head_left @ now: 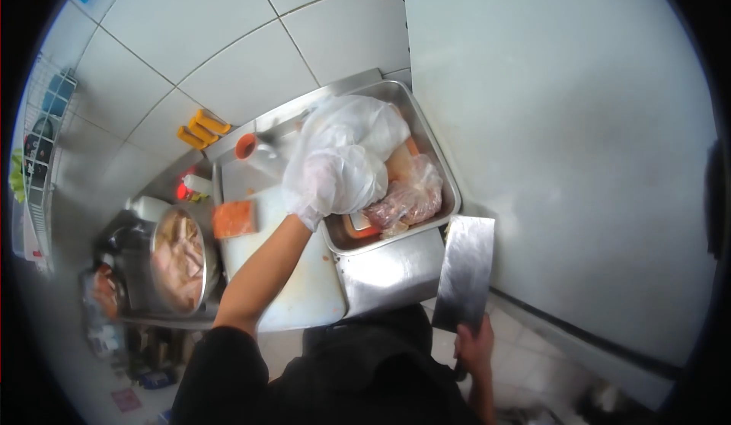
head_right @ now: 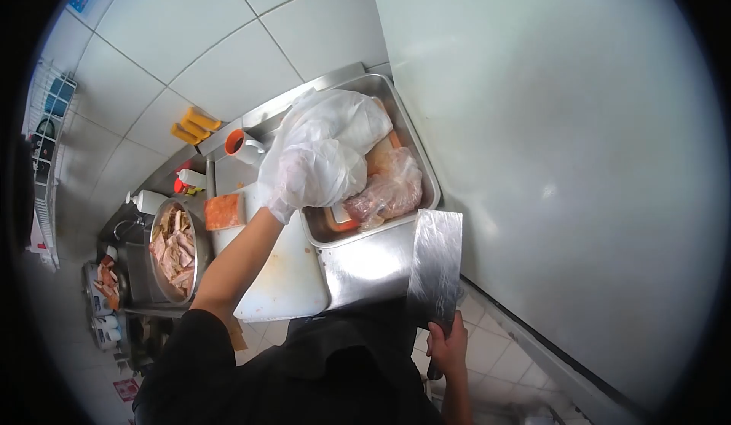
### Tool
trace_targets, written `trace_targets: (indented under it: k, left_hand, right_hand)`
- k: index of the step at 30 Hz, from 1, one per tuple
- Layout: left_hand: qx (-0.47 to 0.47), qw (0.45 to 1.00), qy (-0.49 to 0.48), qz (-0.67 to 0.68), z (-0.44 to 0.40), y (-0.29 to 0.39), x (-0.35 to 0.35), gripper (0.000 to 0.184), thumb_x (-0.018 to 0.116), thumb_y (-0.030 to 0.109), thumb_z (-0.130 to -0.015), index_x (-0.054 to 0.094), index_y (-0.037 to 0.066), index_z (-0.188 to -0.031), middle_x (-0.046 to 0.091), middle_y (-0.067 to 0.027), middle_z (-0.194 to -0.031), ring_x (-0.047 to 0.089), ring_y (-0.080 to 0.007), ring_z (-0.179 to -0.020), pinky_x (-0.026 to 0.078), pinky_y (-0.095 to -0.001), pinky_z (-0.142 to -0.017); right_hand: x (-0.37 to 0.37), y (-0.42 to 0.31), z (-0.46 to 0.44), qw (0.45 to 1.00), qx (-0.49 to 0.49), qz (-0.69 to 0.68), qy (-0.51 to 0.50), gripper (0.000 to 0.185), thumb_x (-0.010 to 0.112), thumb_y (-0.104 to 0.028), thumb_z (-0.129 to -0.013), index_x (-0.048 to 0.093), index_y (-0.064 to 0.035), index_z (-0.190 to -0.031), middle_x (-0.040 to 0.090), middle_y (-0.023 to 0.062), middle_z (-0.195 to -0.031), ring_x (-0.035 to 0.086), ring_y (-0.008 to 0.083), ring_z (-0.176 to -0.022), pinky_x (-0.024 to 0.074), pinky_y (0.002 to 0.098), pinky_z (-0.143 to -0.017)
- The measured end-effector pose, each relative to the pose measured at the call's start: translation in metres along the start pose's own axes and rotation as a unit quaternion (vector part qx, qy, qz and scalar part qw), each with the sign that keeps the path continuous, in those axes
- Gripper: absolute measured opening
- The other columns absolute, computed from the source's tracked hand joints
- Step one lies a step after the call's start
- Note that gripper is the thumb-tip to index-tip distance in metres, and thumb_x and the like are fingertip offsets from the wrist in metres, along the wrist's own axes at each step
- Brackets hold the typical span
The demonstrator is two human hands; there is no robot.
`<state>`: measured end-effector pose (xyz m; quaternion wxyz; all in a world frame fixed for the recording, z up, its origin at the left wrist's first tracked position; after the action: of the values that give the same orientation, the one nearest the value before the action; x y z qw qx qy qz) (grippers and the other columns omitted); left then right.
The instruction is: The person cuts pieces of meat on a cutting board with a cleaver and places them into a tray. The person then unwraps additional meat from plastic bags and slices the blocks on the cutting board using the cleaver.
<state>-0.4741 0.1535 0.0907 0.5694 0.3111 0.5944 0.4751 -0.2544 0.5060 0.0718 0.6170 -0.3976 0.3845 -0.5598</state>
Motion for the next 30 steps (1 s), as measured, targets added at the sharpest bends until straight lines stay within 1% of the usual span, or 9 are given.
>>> trace_targets:
  k: [2,5,9,14,18,24,26,28,30]
  left_hand:
    - [-0.080,0.992,-0.005,-0.092,0.004,0.032,0.005,0.034,0.042,0.023,-0.096,0.052,-0.002,-0.116,0.059,-0.0121,-0.107,0.056,-0.0205,-0.100,0.047,-0.0305,-0.085]
    - [-0.059,0.841,0.027,0.538,-0.077,-0.111,0.028,0.022,0.058,0.023,-0.088,0.062,0.004,-0.098,0.062,-0.0049,-0.081,0.059,-0.0151,-0.070,0.051,-0.0275,-0.062]
    - [-0.018,0.882,0.113,0.457,-0.060,-0.024,0.035,0.020,0.058,0.019,-0.087,0.061,0.003,-0.098,0.063,-0.0058,-0.084,0.060,-0.0155,-0.070,0.051,-0.0281,-0.060]
    - [-0.041,0.741,-0.130,0.657,-0.067,-0.003,0.013,0.035,0.055,0.032,-0.092,0.058,0.001,-0.108,0.063,-0.0101,-0.091,0.061,-0.0198,-0.076,0.054,-0.0334,-0.069]
    - [0.017,0.711,-0.208,0.672,-0.146,-0.125,-0.017,0.038,0.046,0.034,-0.096,0.056,0.002,-0.115,0.062,-0.0113,-0.101,0.060,-0.0204,-0.086,0.052,-0.0359,-0.077]
    - [0.032,0.978,0.008,0.204,-0.045,0.030,0.004,0.028,0.045,0.024,-0.098,0.056,0.004,-0.114,0.061,-0.0060,-0.098,0.058,-0.0126,-0.090,0.050,-0.0237,-0.080]
    - [0.067,0.982,0.145,-0.098,-0.042,0.008,0.011,0.034,0.045,0.028,-0.097,0.051,0.005,-0.121,0.058,-0.0089,-0.108,0.055,-0.0175,-0.102,0.046,-0.0255,-0.093]
    - [0.121,0.964,0.171,0.167,-0.083,-0.062,0.026,0.043,0.049,0.036,-0.094,0.048,0.008,-0.126,0.053,-0.0101,-0.117,0.055,-0.0213,-0.101,0.048,-0.0329,-0.090]
    - [0.073,0.951,0.290,-0.076,-0.069,-0.038,0.020,0.039,0.048,0.031,-0.095,0.048,0.009,-0.127,0.054,-0.0101,-0.116,0.055,-0.0202,-0.102,0.048,-0.0349,-0.091]
  right_hand:
    - [0.001,0.000,-0.002,1.000,0.001,-0.010,-0.006,0.014,0.054,-0.007,-0.089,0.043,-0.0012,-0.096,0.045,0.0022,-0.052,0.044,0.0092,-0.038,0.0374,0.0252,-0.036]
    - [0.000,0.005,-0.006,1.000,0.000,-0.021,-0.018,0.015,0.054,-0.007,-0.089,0.043,-0.0014,-0.097,0.045,0.0021,-0.052,0.044,0.0090,-0.039,0.0378,0.0251,-0.037]
    - [-0.001,0.006,-0.005,0.999,0.023,-0.033,-0.021,0.017,0.056,-0.008,-0.088,0.043,-0.0015,-0.097,0.046,0.0022,-0.053,0.045,0.0087,-0.039,0.0381,0.0250,-0.037]
    - [-0.006,-0.001,-0.005,0.999,0.015,0.017,-0.029,0.017,0.057,-0.009,-0.088,0.044,-0.0012,-0.095,0.048,0.0026,-0.053,0.045,0.0085,-0.039,0.0379,0.0250,-0.037]
    - [-0.008,-0.002,-0.007,0.999,0.032,0.002,-0.032,0.016,0.056,-0.008,-0.088,0.044,-0.0010,-0.095,0.048,0.0031,-0.053,0.046,0.0088,-0.039,0.0382,0.0249,-0.037]
    - [0.003,0.008,-0.019,0.997,0.057,-0.050,-0.026,0.024,0.055,-0.006,-0.087,0.043,0.0001,-0.108,0.051,0.0057,-0.063,0.045,0.0099,-0.038,0.0390,0.0248,-0.036]
    - [0.007,-0.002,-0.026,0.997,-0.021,0.048,-0.054,0.029,0.055,-0.007,-0.087,0.042,0.0004,-0.112,0.052,0.0059,-0.066,0.044,0.0097,-0.038,0.0383,0.0245,-0.036]
    - [0.012,-0.010,-0.030,0.981,-0.104,0.140,-0.088,0.034,0.055,-0.007,-0.087,0.041,0.0007,-0.117,0.052,0.0062,-0.069,0.044,0.0095,-0.038,0.0377,0.0241,-0.037]
    - [0.011,-0.010,-0.031,0.997,-0.037,0.061,-0.014,0.042,0.057,-0.013,-0.087,0.040,0.0013,-0.123,0.054,0.0057,-0.076,0.047,0.0088,-0.044,0.0369,0.0223,-0.039]
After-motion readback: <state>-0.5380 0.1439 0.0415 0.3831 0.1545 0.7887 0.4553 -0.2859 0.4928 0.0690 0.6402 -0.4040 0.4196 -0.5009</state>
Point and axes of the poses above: each hand's wrist, its own z-axis away from the middle knuckle, its own x-axis out of the palm, y = z × x, the point moved 1 cm from there along -z, towards the middle knuckle
